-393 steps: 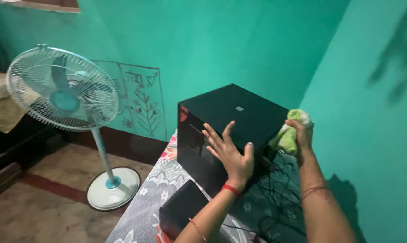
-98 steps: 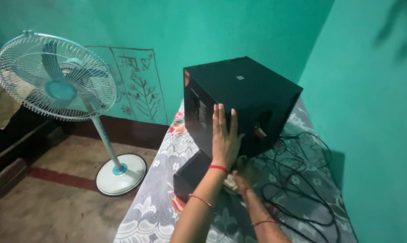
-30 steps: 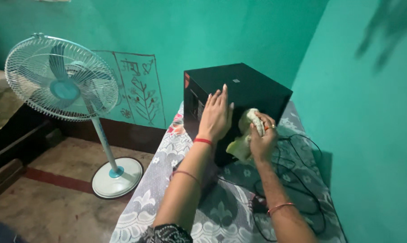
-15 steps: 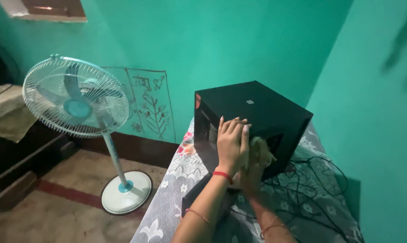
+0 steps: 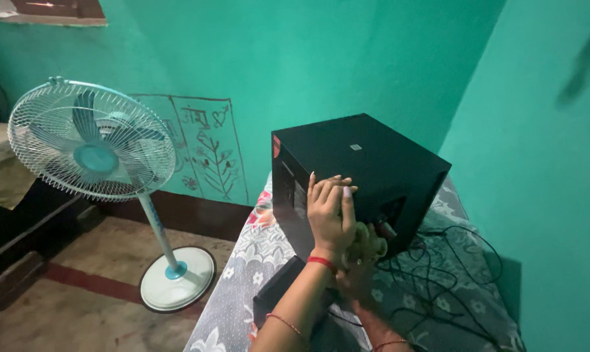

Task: The person wipes the exterior surfaces of a black computer tower case with a green cloth. They clean the top, sides, and back of the unit, including the area around the power cable and ports. The person also wipes a smaller black box and a remote control nearby.

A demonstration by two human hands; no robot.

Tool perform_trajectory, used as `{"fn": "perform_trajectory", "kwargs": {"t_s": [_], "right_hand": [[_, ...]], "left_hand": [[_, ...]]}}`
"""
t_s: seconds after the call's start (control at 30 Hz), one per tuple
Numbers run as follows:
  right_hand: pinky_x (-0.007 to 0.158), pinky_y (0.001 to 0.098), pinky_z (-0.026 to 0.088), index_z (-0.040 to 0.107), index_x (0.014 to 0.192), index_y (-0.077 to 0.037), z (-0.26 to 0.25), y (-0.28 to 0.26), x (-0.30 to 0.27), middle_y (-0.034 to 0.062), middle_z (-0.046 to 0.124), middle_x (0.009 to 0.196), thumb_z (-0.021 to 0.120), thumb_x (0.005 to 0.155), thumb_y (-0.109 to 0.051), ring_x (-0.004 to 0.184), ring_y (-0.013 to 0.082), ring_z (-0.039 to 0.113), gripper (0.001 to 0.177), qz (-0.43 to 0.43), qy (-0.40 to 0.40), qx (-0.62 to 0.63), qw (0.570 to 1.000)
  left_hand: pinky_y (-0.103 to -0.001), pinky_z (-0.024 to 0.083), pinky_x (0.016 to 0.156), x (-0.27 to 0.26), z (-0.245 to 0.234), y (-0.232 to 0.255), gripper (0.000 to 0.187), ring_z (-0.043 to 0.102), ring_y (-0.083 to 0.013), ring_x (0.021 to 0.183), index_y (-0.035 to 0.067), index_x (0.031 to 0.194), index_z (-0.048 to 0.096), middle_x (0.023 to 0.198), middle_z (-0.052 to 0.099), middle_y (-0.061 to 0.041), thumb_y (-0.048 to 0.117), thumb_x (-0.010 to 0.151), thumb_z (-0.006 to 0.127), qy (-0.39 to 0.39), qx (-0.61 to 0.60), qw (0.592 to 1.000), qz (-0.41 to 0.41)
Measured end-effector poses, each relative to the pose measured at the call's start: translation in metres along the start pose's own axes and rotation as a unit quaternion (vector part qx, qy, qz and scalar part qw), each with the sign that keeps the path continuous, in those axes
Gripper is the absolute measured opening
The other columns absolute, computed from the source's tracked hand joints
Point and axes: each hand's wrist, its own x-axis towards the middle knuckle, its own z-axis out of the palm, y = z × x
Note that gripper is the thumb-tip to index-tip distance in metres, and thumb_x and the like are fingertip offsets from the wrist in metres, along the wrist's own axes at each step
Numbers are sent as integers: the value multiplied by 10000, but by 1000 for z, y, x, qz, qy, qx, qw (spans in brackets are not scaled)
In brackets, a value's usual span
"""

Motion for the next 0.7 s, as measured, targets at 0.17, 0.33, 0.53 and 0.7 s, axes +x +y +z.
{"fn": "perform_trajectory", "kwargs": {"t_s": [0.17,0.33,0.53,0.7], "right_hand": [[1157,590,351,544,1424,-19,-7,-1,-13,282,475,1493,527,923,-283,1419,499,411,567,-14,-15,-1,1000],[1148,561,382,571,1404,-33,-24,4,-26,242,525,1453,551,907,-220,1386,462,460,531,-17,-84,-3,996],[1137,526,419,604,1380,-50,-53,11,-20,195,585,1406,580,888,-143,1347,418,519,502,10,-160,14,987],[1127,497,450,632,1361,-64,-63,6,37,155,635,1367,604,872,-79,1314,381,568,489,52,5,13,999]], "left_hand": [[-519,312,1261,-1,-1,1,220,666,-272,1167,43,925,723,1053,726,-80,93,1006,524,-2,4,1000,-3],[-515,317,1254,1,-5,5,210,660,-278,1169,37,933,717,1055,724,-89,88,1003,525,-15,18,1000,-3],[-503,431,1148,16,-3,9,191,678,-320,1020,34,931,716,981,717,-135,159,982,581,-42,122,991,18],[-527,472,1068,41,15,12,297,693,-336,840,35,824,716,850,713,-155,294,942,627,-134,242,961,-5]]}}
